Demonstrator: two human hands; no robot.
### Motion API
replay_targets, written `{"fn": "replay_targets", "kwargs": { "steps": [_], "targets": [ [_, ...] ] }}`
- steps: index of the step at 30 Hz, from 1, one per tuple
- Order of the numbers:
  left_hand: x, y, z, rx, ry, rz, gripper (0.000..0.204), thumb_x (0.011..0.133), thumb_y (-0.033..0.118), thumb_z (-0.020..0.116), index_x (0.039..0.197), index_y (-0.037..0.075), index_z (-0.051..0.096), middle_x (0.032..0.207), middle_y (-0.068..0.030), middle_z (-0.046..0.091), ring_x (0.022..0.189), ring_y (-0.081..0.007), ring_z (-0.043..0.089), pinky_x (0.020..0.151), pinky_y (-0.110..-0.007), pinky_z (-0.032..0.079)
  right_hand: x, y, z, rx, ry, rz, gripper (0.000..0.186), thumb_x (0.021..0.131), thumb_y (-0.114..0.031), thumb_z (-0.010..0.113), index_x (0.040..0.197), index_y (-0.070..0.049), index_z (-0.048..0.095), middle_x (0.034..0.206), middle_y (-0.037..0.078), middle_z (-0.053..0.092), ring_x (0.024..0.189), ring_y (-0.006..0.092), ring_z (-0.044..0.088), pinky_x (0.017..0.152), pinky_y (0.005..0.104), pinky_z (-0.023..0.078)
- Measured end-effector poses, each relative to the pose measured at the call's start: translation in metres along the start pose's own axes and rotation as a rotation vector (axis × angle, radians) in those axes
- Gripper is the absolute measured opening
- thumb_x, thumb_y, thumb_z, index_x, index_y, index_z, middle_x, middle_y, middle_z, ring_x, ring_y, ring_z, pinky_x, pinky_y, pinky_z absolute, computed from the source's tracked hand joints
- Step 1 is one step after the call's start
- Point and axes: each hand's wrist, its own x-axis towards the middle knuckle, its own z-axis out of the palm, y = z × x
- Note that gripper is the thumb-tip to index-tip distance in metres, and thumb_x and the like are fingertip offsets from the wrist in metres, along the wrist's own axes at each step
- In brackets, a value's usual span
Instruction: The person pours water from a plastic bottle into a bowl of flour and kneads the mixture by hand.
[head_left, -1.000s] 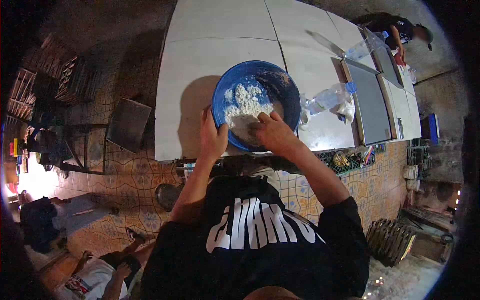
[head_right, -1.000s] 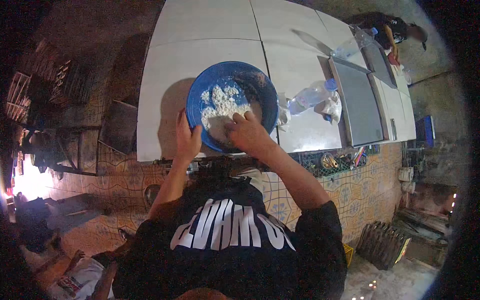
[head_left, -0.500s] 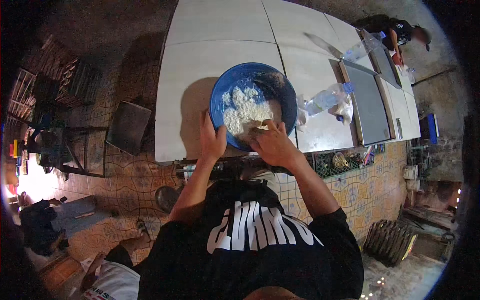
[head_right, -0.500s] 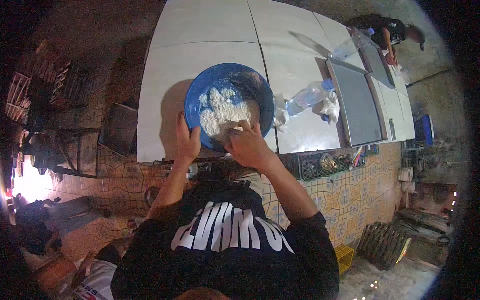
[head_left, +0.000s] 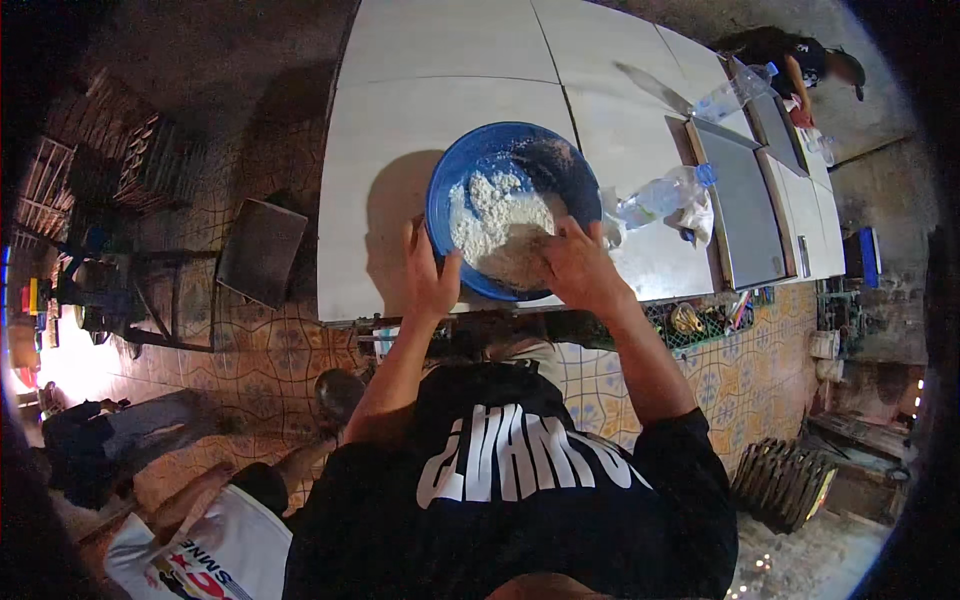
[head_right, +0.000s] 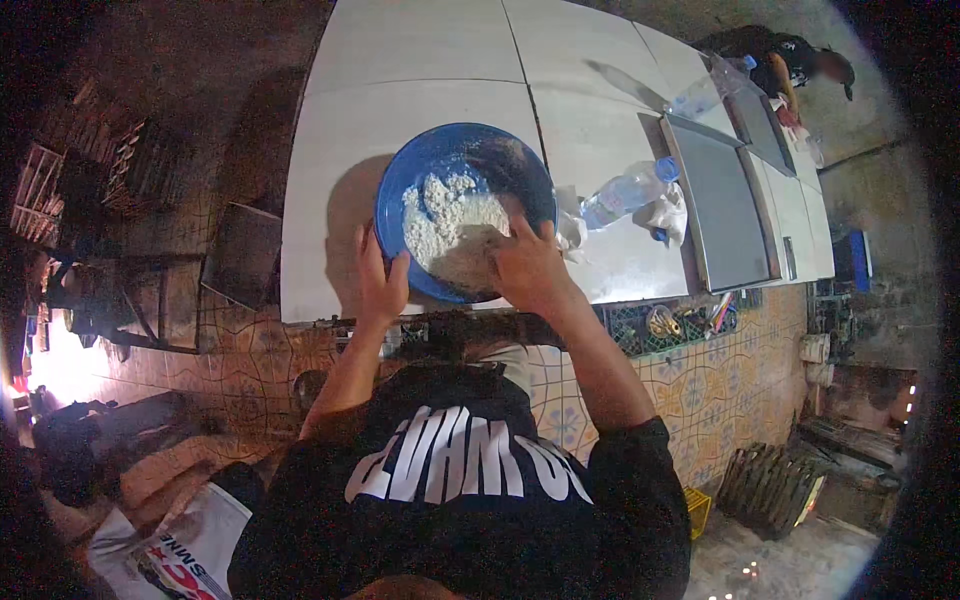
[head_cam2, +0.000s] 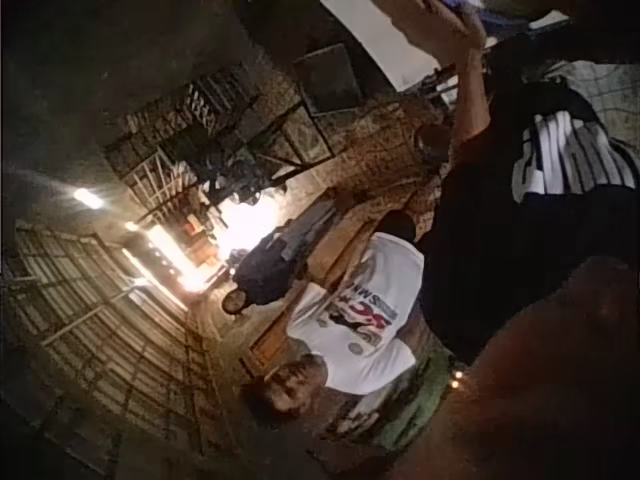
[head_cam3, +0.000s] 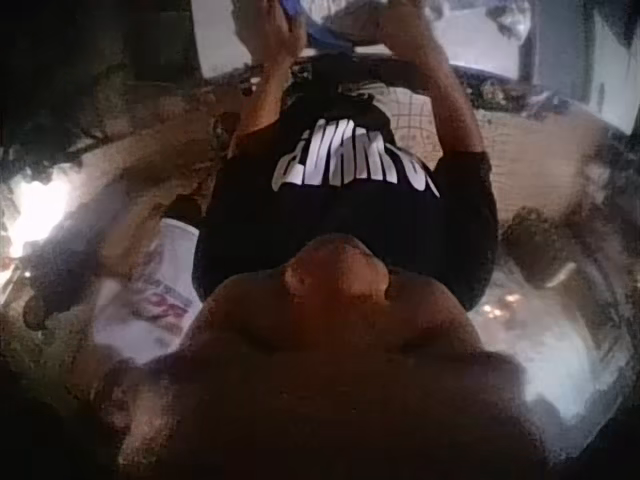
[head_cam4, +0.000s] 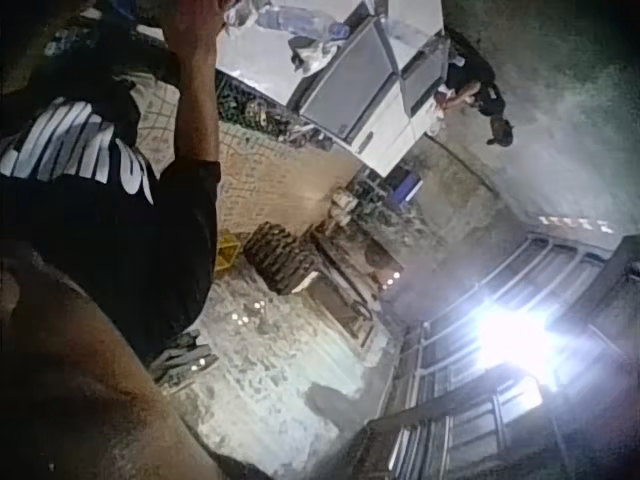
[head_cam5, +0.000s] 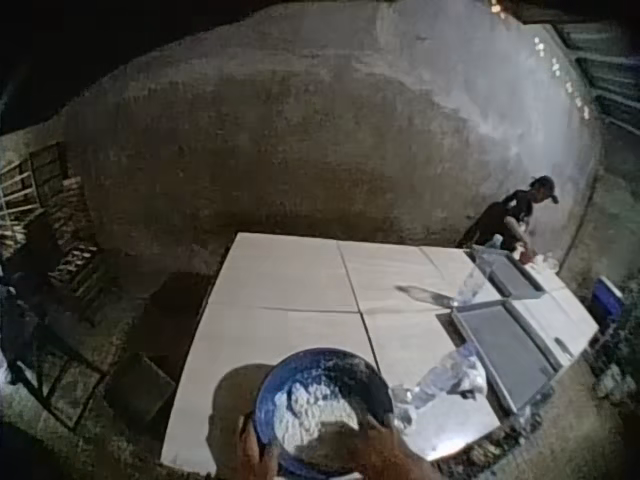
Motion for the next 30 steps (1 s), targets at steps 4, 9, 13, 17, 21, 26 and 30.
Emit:
{"fn": "replay_targets", "kwargs": {
  "steps": [4, 9, 13, 17, 21, 26, 30],
  "targets": [
    [0.000, -0.008, 0.000, -0.060, -0.012, 0.078, 0.052, 0.088, 0.020, 0.059, 0.134, -0.003, 0.050, 0.132, -0.0259, 0.052, 0.121, -0.0465, 0.046, 0.108, -0.056, 0.034, 0.011, -0.019, 0.008, 0.194, 0.192, 0.031, 0.029, 0.096, -0.030, 0.057, 0.097, -0.006, 0.074, 0.104, 0.011, 0.069, 0.116, 0.0318, 0.052, 0.094, 0.0549, 0.035],
    [0.001, -0.010, -0.001, -0.011, -0.043, 0.090, 0.052, 0.089, 0.020, 0.060, 0.134, -0.003, 0.050, 0.130, -0.0265, 0.055, 0.120, -0.0473, 0.047, 0.109, -0.057, 0.032, 0.004, -0.023, 0.007, 0.156, 0.006, -0.060, 0.030, 0.095, -0.030, 0.058, 0.093, -0.006, 0.074, 0.095, 0.012, 0.069, 0.112, 0.0306, 0.053, 0.094, 0.0550, 0.035],
    [0.001, -0.006, -0.002, 0.047, 0.011, 0.152, 0.055, 0.089, 0.024, 0.060, 0.136, -0.004, 0.050, 0.129, -0.0277, 0.056, 0.122, -0.0487, 0.047, 0.114, -0.056, 0.029, -0.002, -0.006, -0.002, 0.199, 0.113, 0.028, 0.026, 0.093, -0.029, 0.062, 0.084, -0.008, 0.073, 0.093, 0.009, 0.070, 0.109, 0.0306, 0.054, 0.092, 0.0523, 0.036],
    [0.001, -0.008, -0.006, -0.022, -0.058, 0.102, 0.057, 0.091, 0.029, 0.057, 0.138, -0.002, 0.050, 0.131, -0.0270, 0.058, 0.127, -0.0503, 0.046, 0.119, -0.058, 0.023, -0.003, 0.006, 0.000, 0.059, 0.250, 0.173, 0.020, 0.093, -0.025, 0.064, 0.094, -0.007, 0.072, 0.096, 0.010, 0.072, 0.108, 0.0324, 0.056, 0.091, 0.0525, 0.037],
    [0.001, -0.002, -0.008, 0.046, -0.055, 0.156, 0.056, 0.091, 0.030, 0.055, 0.137, -0.001, 0.051, 0.128, -0.0252, 0.060, 0.126, -0.0508, 0.048, 0.118, -0.061, 0.022, -0.005, -0.004, 0.026, -0.043, 0.107, 0.104, 0.024, 0.094, -0.025, 0.060, 0.104, -0.005, 0.070, 0.094, 0.015, 0.072, 0.112, 0.0381, 0.054, 0.089, 0.0548, 0.038],
    [-0.001, -0.005, -0.004, 0.023, -0.046, 0.099, 0.055, 0.091, 0.030, 0.056, 0.136, -0.001, 0.051, 0.126, -0.0243, 0.061, 0.124, -0.0493, 0.049, 0.120, -0.061, 0.017, -0.003, -0.025, 0.021, 0.258, 0.192, 0.055, 0.031, 0.091, -0.028, 0.061, 0.110, -0.005, 0.069, 0.102, 0.016, 0.069, 0.115, 0.0363, 0.052, 0.090, 0.0560, 0.038],
    [0.002, -0.001, -0.004, -0.010, -0.046, 0.147, 0.054, 0.090, 0.027, 0.058, 0.135, -0.003, 0.051, 0.127, -0.0249, 0.059, 0.121, -0.0493, 0.049, 0.120, -0.060, 0.017, -0.003, -0.026, 0.012, 0.068, -0.043, -0.130, 0.030, 0.091, -0.031, 0.061, 0.104, -0.007, 0.073, 0.097, 0.009, 0.069, 0.113, 0.0312, 0.053, 0.091, 0.0549, 0.038]
  ]
}}
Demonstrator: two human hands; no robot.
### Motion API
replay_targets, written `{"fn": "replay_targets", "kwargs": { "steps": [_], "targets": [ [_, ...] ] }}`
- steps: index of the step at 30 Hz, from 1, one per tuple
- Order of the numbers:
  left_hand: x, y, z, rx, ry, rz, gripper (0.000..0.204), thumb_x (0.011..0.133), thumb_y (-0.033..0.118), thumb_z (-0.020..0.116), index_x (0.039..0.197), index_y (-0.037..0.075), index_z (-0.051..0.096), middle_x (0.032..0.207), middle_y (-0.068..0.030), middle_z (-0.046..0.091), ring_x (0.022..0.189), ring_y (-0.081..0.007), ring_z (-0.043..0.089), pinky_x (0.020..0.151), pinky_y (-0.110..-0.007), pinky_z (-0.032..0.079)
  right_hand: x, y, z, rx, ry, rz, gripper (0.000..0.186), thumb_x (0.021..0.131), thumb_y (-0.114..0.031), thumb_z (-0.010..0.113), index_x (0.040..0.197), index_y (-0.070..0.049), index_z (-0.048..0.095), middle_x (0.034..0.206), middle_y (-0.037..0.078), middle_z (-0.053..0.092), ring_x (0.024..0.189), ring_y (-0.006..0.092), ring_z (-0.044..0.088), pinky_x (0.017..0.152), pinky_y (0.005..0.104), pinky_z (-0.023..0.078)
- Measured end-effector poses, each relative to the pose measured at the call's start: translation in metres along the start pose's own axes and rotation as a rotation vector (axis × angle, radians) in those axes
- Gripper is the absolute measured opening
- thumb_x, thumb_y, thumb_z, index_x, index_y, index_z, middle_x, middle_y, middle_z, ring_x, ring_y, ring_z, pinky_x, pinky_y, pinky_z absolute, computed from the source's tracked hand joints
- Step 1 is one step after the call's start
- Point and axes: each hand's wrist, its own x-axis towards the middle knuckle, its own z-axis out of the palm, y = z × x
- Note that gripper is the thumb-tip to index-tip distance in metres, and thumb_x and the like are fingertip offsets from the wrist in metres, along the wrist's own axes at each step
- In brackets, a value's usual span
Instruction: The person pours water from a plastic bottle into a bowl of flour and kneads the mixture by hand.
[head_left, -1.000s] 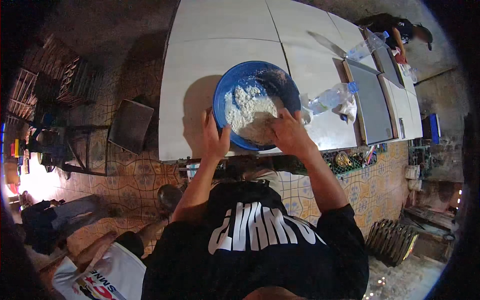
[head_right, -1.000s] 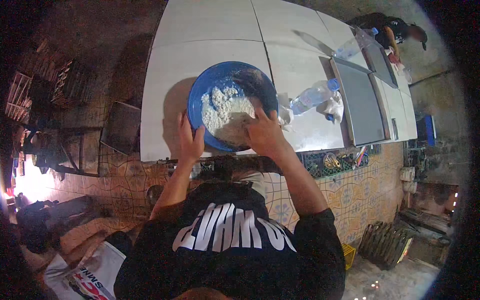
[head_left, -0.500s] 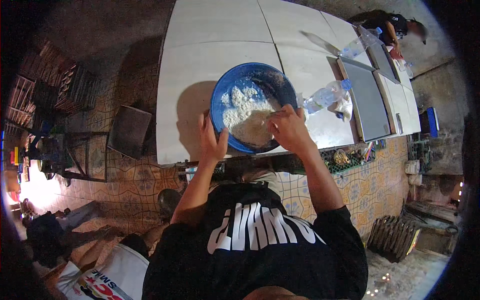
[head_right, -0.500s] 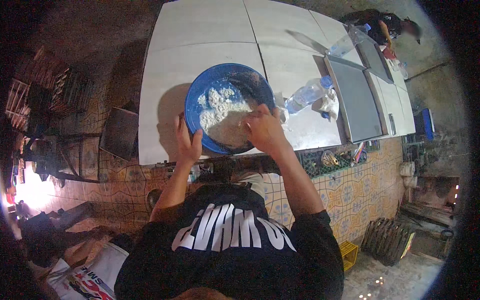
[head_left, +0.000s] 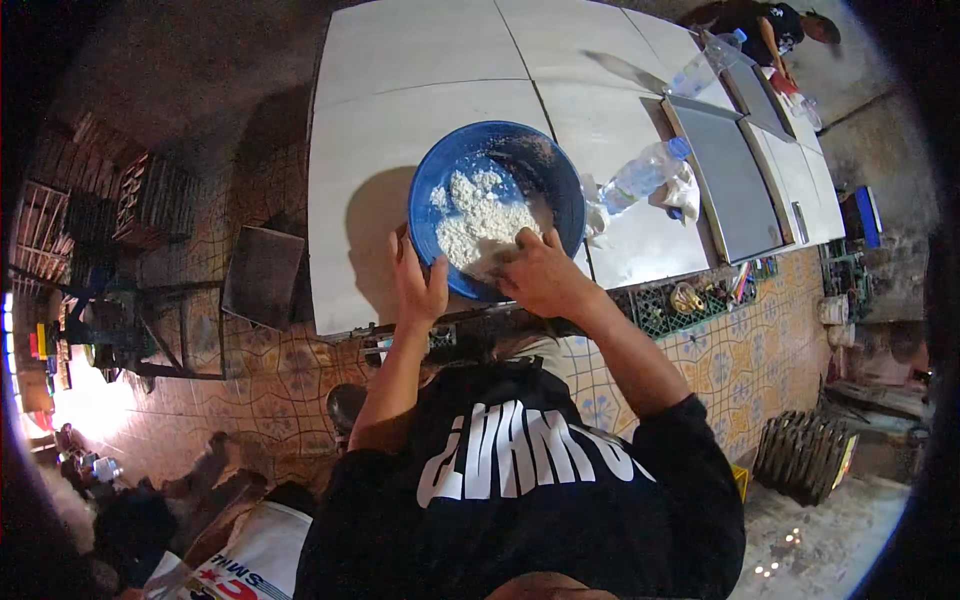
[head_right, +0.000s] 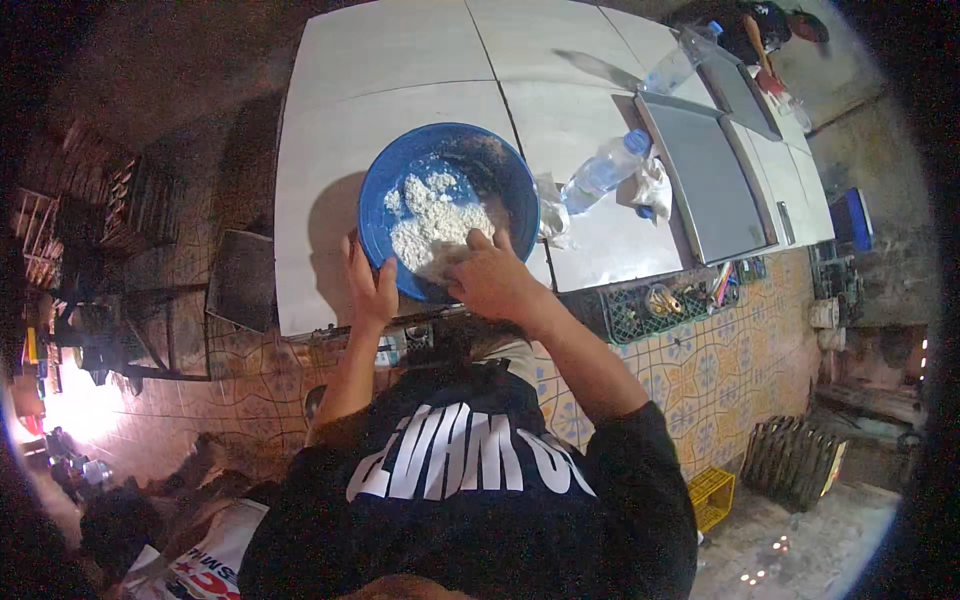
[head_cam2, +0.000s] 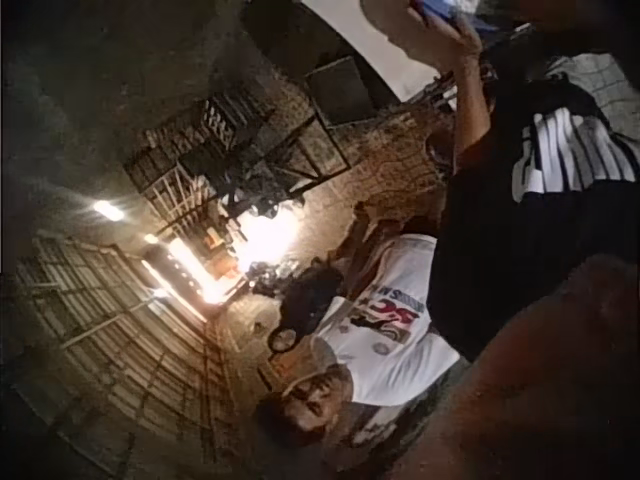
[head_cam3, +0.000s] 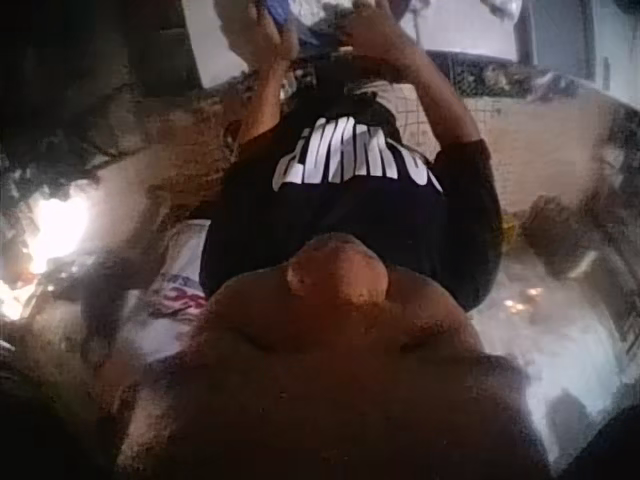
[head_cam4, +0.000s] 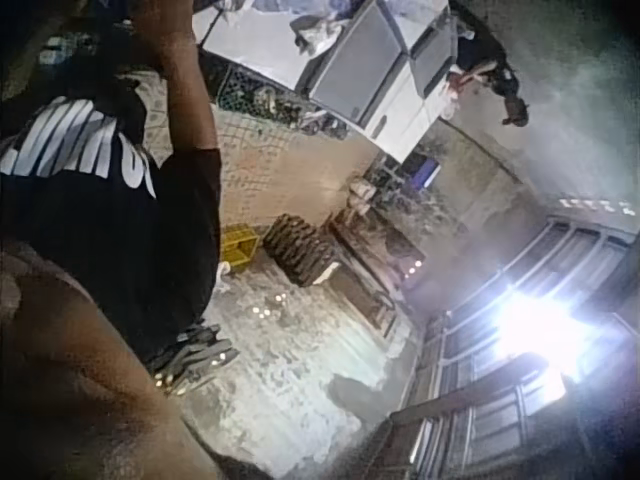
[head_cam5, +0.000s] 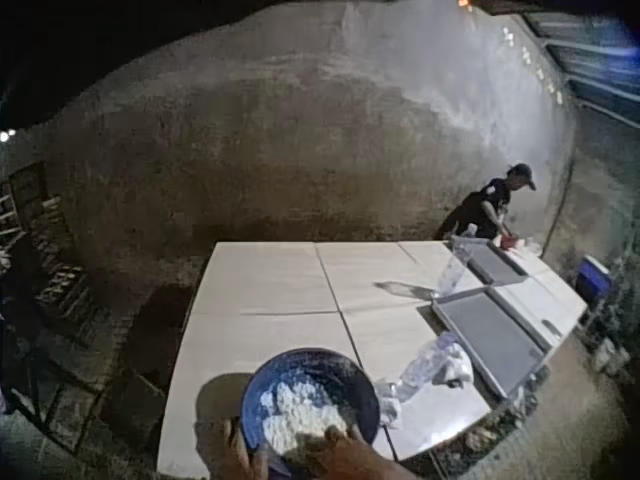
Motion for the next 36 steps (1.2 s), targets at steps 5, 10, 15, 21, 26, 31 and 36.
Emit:
{"fn": "replay_targets", "kwargs": {
  "steps": [5, 10, 15, 21, 26, 31, 36],
  "targets": [
    [-0.007, -0.006, 0.003, 0.057, 0.048, -0.044, 0.052, 0.090, 0.024, 0.058, 0.134, -0.003, 0.052, 0.125, -0.0253, 0.059, 0.120, -0.0491, 0.048, 0.116, -0.060, 0.023, 0.001, 0.024, -0.018, -0.122, -0.065, 0.060, 0.028, 0.089, -0.030, 0.063, 0.103, -0.008, 0.075, 0.101, 0.007, 0.071, 0.114, 0.0284, 0.053, 0.096, 0.0525, 0.037],
    [-0.011, -0.010, 0.007, 0.092, 0.054, -0.056, 0.050, 0.091, 0.025, 0.058, 0.134, -0.002, 0.053, 0.123, -0.0265, 0.059, 0.126, -0.0470, 0.045, 0.112, -0.058, 0.029, 0.010, 0.030, -0.005, 0.035, 0.317, 0.119, 0.026, 0.084, -0.022, 0.067, 0.107, -0.011, 0.075, 0.107, 0.006, 0.072, 0.112, 0.0297, 0.054, 0.091, 0.0512, 0.039],
    [-0.003, -0.006, 0.004, 0.026, -0.015, -0.021, 0.052, 0.093, 0.030, 0.056, 0.134, -0.002, 0.053, 0.129, -0.0275, 0.057, 0.129, -0.0489, 0.043, 0.112, -0.060, 0.029, 0.009, 0.007, -0.002, -0.014, 0.057, -0.016, 0.023, 0.086, -0.029, 0.067, 0.100, -0.012, 0.074, 0.107, 0.006, 0.070, 0.113, 0.0302, 0.055, 0.092, 0.0550, 0.040],
    [-0.008, -0.012, 0.001, 0.119, 0.034, -0.010, 0.053, 0.092, 0.032, 0.058, 0.132, -0.002, 0.054, 0.128, -0.0268, 0.057, 0.126, -0.0500, 0.043, 0.112, -0.060, 0.029, -0.008, 0.027, -0.020, 0.090, 0.103, 0.160, 0.025, 0.086, -0.029, 0.067, 0.102, -0.011, 0.074, 0.103, 0.011, 0.070, 0.116, 0.0337, 0.054, 0.095, 0.0556, 0.038],
    [-0.006, -0.008, 0.003, 0.068, 0.056, 0.030, 0.050, 0.093, 0.028, 0.058, 0.132, -0.003, 0.053, 0.127, -0.0260, 0.058, 0.124, -0.0503, 0.045, 0.117, -0.060, 0.023, -0.011, 0.026, -0.004, -0.007, -0.025, 0.228, 0.029, 0.080, -0.024, 0.070, 0.106, -0.010, 0.072, 0.099, 0.018, 0.070, 0.117, 0.0353, 0.054, 0.095, 0.0534, 0.035],
    [-0.003, -0.004, -0.004, -0.008, -0.001, -0.012, 0.049, 0.092, 0.025, 0.058, 0.133, -0.002, 0.052, 0.126, -0.0247, 0.060, 0.121, -0.0492, 0.048, 0.118, -0.060, 0.020, 0.008, 0.005, 0.001, 0.143, 0.020, 0.172, 0.035, 0.076, -0.008, 0.065, 0.111, -0.008, 0.071, 0.092, 0.018, 0.069, 0.108, 0.0378, 0.060, 0.088, 0.0528, 0.037],
    [-0.003, -0.001, 0.000, 0.040, 0.037, -0.014, 0.051, 0.091, 0.024, 0.058, 0.135, -0.001, 0.051, 0.125, -0.0237, 0.061, 0.120, -0.0497, 0.050, 0.118, -0.060, 0.020, 0.015, 0.004, -0.010, 0.228, 0.310, 0.107, 0.042, 0.080, -0.006, 0.063, 0.119, -0.016, 0.070, 0.118, 0.008, 0.069, 0.116, 0.0326, 0.054, 0.096, 0.0592, 0.039]
  ]
}}
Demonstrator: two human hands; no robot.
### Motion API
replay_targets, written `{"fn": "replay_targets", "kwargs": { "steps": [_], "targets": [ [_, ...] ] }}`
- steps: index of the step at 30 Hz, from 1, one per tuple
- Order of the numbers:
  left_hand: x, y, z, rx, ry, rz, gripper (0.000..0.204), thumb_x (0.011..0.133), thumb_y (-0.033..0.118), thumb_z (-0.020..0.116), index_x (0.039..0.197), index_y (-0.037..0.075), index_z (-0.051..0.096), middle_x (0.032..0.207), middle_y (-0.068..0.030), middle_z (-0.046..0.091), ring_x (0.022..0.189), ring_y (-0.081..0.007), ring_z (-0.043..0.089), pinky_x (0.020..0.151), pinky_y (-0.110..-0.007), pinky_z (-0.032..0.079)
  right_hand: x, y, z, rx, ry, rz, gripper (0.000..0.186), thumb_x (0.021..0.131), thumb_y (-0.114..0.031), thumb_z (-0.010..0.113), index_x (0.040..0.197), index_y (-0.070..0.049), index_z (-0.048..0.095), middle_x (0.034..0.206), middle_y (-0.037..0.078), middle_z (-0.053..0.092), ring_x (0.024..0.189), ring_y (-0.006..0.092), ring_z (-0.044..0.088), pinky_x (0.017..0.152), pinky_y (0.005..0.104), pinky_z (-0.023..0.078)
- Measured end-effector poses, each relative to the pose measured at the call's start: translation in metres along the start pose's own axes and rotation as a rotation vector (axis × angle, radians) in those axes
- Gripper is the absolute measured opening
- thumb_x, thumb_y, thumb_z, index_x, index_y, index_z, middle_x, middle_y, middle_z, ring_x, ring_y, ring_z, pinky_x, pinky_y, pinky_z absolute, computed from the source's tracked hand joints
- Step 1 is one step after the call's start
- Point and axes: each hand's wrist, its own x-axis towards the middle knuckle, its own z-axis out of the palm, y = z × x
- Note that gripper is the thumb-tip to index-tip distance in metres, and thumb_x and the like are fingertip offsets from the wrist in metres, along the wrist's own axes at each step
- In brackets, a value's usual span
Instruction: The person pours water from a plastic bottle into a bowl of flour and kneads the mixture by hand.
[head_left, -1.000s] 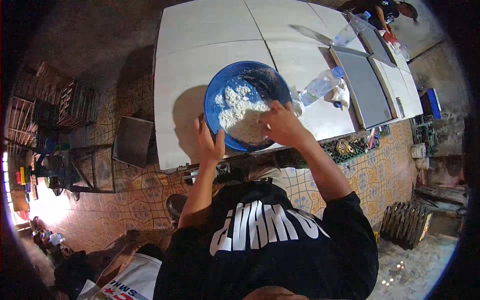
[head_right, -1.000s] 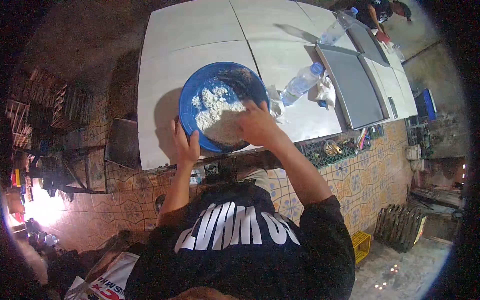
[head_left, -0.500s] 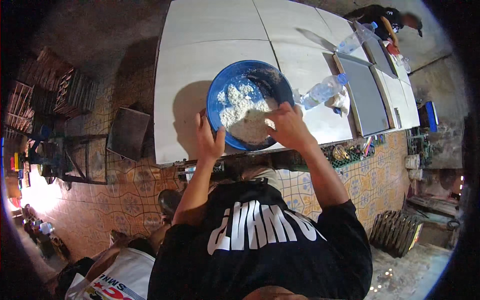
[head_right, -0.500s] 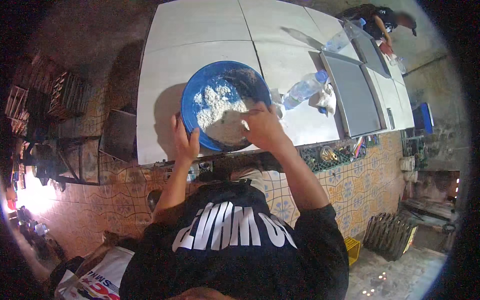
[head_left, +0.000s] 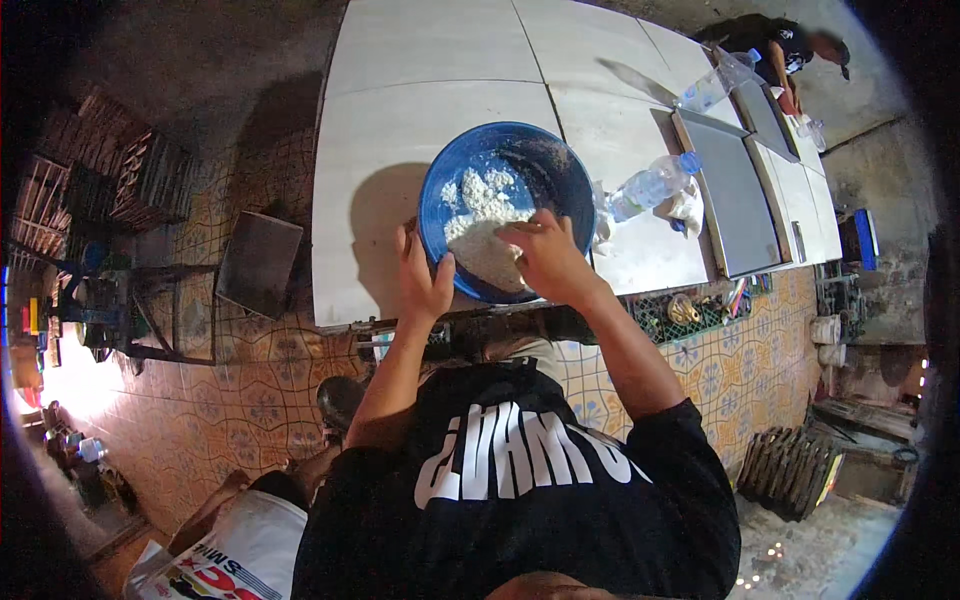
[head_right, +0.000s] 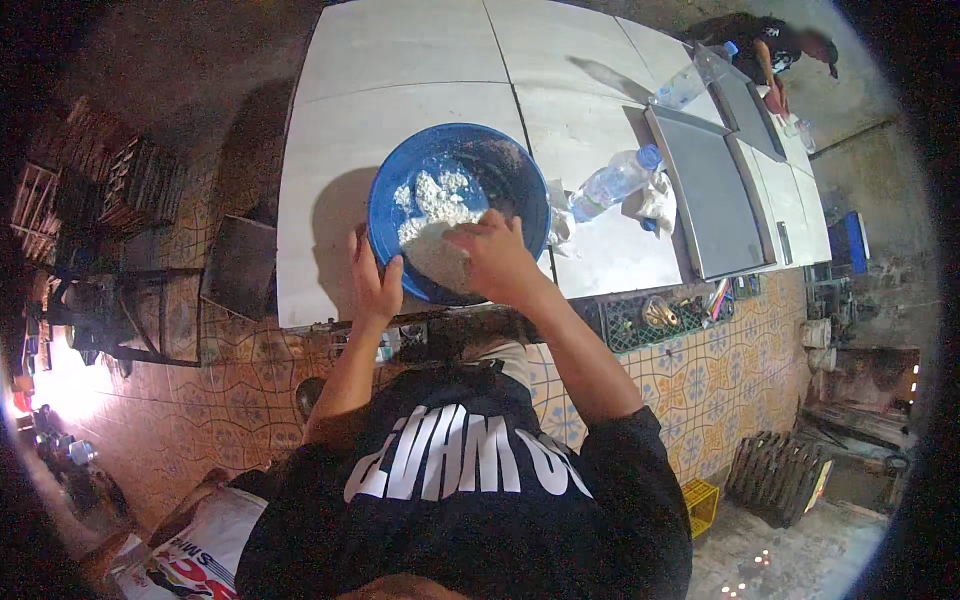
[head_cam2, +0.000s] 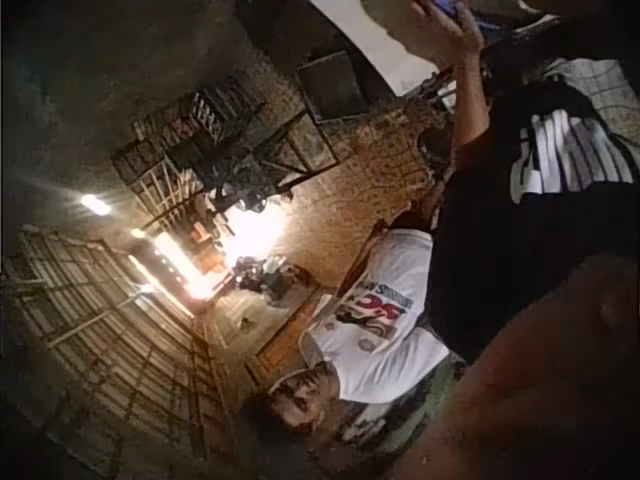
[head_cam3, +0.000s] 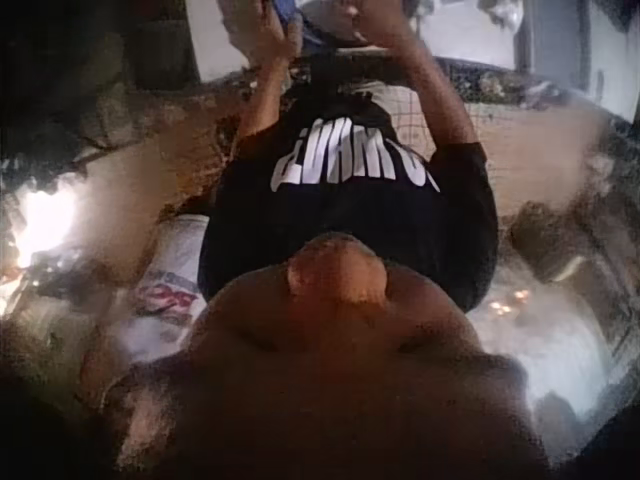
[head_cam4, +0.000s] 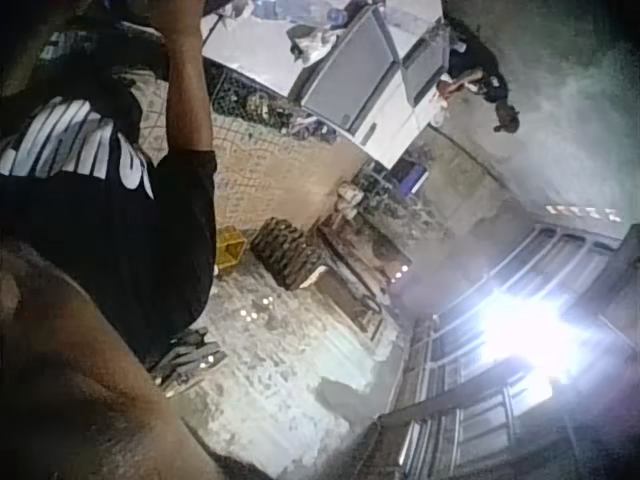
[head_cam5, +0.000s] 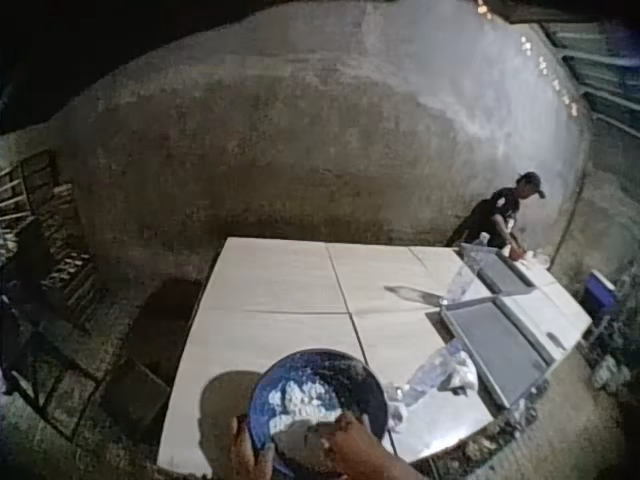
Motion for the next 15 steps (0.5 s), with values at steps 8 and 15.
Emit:
{"fn": "replay_targets", "kwargs": {
  "steps": [8, 15],
  "targets": [
    [-0.006, -0.007, 0.000, -0.031, -0.016, -0.099, 0.055, 0.090, 0.024, 0.060, 0.137, -0.003, 0.050, 0.125, -0.0265, 0.060, 0.124, -0.0491, 0.049, 0.120, -0.058, 0.019, -0.013, 0.006, 0.007, -0.350, -0.312, -0.162, 0.015, 0.080, -0.009, 0.063, 0.090, -0.010, 0.074, 0.090, 0.011, 0.071, 0.110, 0.0314, 0.058, 0.091, 0.0542, 0.042],
    [-0.009, -0.014, 0.003, 0.034, -0.003, 0.033, 0.056, 0.093, 0.028, 0.058, 0.139, -0.003, 0.049, 0.133, -0.0258, 0.056, 0.127, -0.0468, 0.050, 0.120, -0.059, 0.020, 0.012, 0.019, 0.004, -0.056, 0.109, -0.021, 0.049, 0.078, 0.000, 0.061, 0.126, -0.007, 0.065, 0.124, 0.014, 0.067, 0.116, 0.0347, 0.054, 0.097, 0.0497, 0.041]
  ]
}}
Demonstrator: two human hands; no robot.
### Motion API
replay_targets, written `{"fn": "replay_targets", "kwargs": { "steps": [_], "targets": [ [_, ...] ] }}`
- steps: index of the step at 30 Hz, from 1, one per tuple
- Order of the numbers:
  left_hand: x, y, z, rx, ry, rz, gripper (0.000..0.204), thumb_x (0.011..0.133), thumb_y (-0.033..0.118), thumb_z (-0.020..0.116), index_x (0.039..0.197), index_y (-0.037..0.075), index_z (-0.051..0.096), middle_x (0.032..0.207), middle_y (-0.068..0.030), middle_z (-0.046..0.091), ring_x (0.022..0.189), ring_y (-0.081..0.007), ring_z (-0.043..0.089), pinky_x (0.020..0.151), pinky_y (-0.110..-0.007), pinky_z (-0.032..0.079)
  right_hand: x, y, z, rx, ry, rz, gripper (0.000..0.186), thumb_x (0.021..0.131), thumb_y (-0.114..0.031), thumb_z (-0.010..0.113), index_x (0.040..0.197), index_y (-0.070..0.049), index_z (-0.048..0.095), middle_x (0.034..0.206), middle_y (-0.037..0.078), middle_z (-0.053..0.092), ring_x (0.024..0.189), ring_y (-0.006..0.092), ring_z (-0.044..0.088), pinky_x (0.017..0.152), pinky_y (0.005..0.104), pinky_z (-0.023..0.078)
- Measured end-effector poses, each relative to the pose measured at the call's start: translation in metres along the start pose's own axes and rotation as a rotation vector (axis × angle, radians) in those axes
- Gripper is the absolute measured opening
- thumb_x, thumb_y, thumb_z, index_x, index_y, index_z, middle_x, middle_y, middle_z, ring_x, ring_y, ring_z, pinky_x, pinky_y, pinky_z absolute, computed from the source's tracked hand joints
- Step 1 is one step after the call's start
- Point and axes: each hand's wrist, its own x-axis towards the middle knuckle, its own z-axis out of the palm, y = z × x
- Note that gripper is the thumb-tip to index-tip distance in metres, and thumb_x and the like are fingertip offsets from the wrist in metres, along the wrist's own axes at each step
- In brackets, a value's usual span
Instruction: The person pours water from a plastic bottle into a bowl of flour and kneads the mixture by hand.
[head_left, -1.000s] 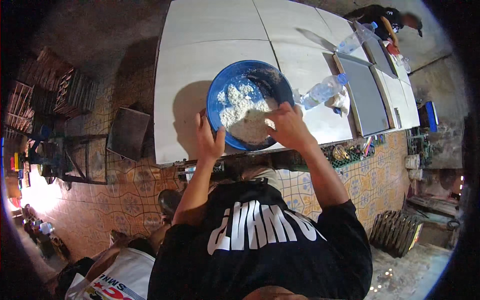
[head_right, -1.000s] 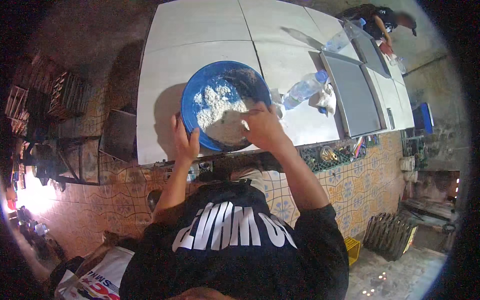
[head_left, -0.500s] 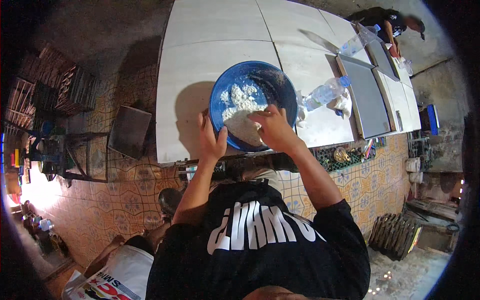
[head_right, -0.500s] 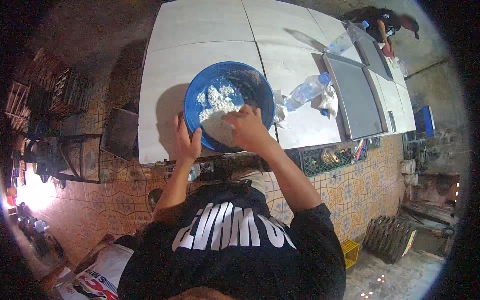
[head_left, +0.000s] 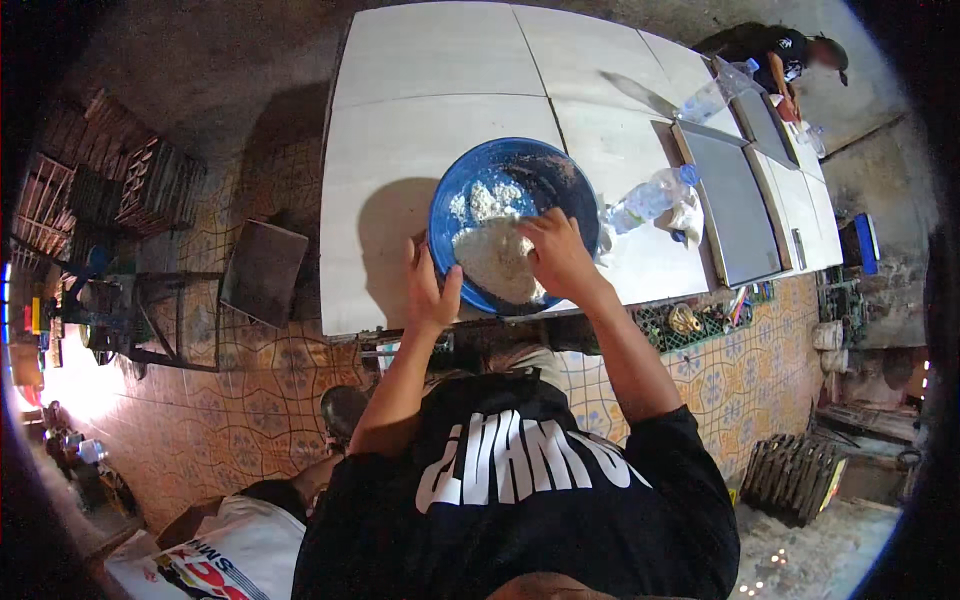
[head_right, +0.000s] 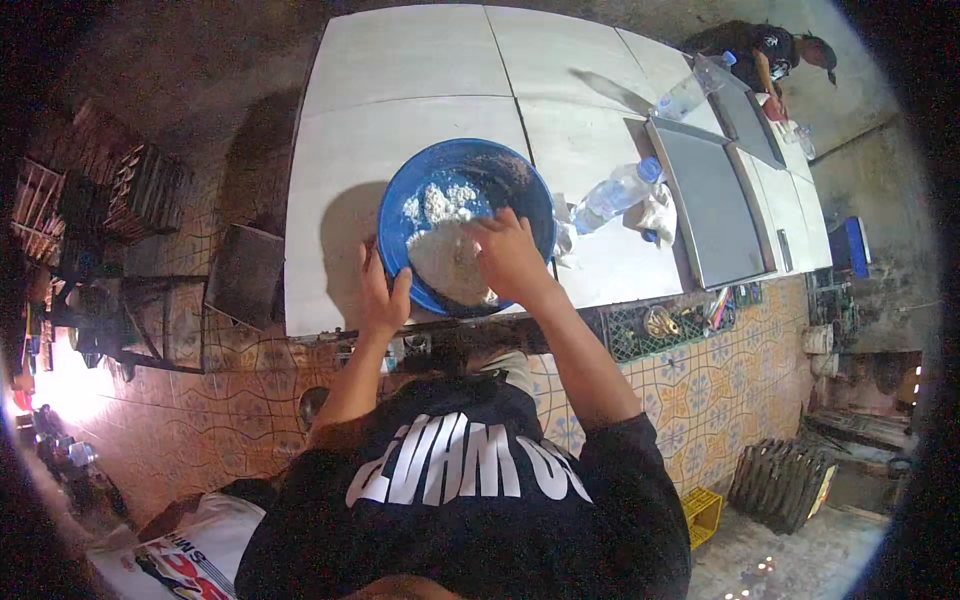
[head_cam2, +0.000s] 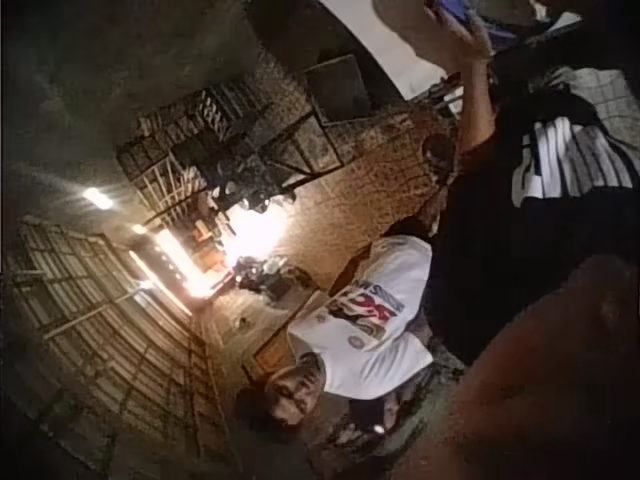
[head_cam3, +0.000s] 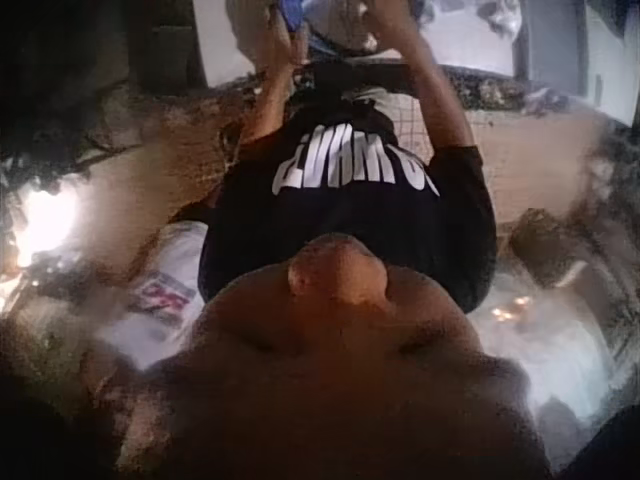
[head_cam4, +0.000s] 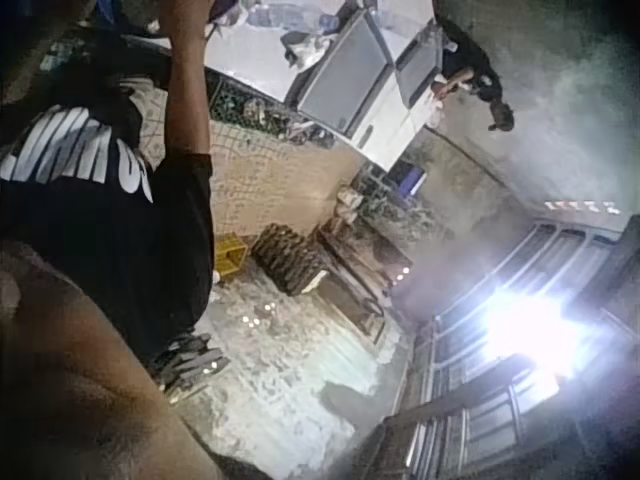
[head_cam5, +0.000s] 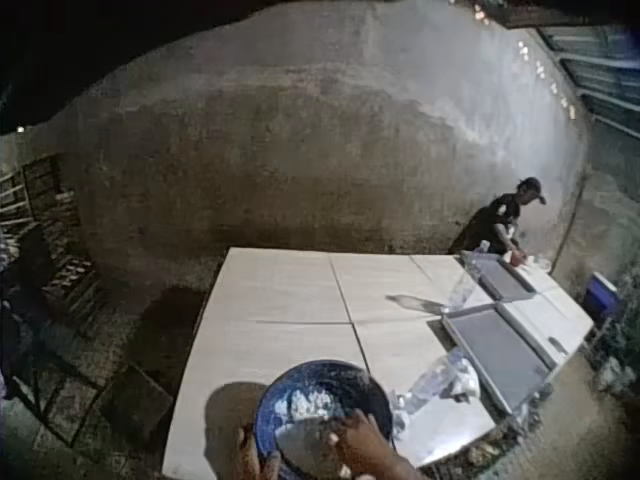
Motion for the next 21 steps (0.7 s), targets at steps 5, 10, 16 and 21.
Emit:
{"fn": "replay_targets", "kwargs": {
  "steps": [5, 10, 16, 21],
  "targets": [
    [0.007, 0.004, -0.002, -0.064, -0.116, -0.036, 0.060, 0.089, 0.027, 0.062, 0.139, -0.003, 0.049, 0.133, -0.0258, 0.055, 0.128, -0.0478, 0.047, 0.117, -0.059, 0.026, 0.033, -0.013, 0.015, -0.026, 0.047, 0.067, 0.056, 0.079, -0.002, 0.063, 0.135, -0.003, 0.060, 0.135, 0.015, 0.063, 0.115, 0.0356, 0.053, 0.096, 0.0489, 0.042],
    [0.009, 0.008, -0.002, -0.054, -0.046, -0.041, 0.057, 0.087, 0.027, 0.062, 0.135, -0.003, 0.051, 0.131, -0.0262, 0.053, 0.122, -0.0479, 0.046, 0.109, -0.059, 0.032, 0.020, -0.024, 0.041, -0.205, 0.036, -0.115, 0.033, 0.084, -0.016, 0.059, 0.114, -0.009, 0.071, 0.095, 0.009, 0.073, 0.112, 0.0325, 0.056, 0.091, 0.0471, 0.043],
    [0.003, 0.005, 0.001, -0.078, -0.060, -0.137, 0.058, 0.089, 0.029, 0.061, 0.138, -0.001, 0.050, 0.136, -0.0292, 0.052, 0.129, -0.0503, 0.044, 0.115, -0.060, 0.029, -0.009, -0.023, 0.009, -0.241, -0.409, -0.247, 0.010, 0.078, -0.013, 0.066, 0.085, -0.010, 0.073, 0.089, 0.007, 0.071, 0.104, 0.0278, 0.057, 0.089, 0.0465, 0.043],
    [-0.004, -0.006, 0.004, 0.047, -0.027, -0.148, 0.060, 0.090, 0.030, 0.061, 0.141, 0.001, 0.050, 0.131, -0.0278, 0.058, 0.128, -0.0506, 0.046, 0.120, -0.060, 0.022, -0.030, 0.009, -0.027, -0.084, -0.133, -0.111, 0.027, 0.082, -0.005, 0.060, 0.106, -0.008, 0.073, 0.111, 0.013, 0.070, 0.113, 0.0335, 0.055, 0.093, 0.0500, 0.041]
  ]
}}
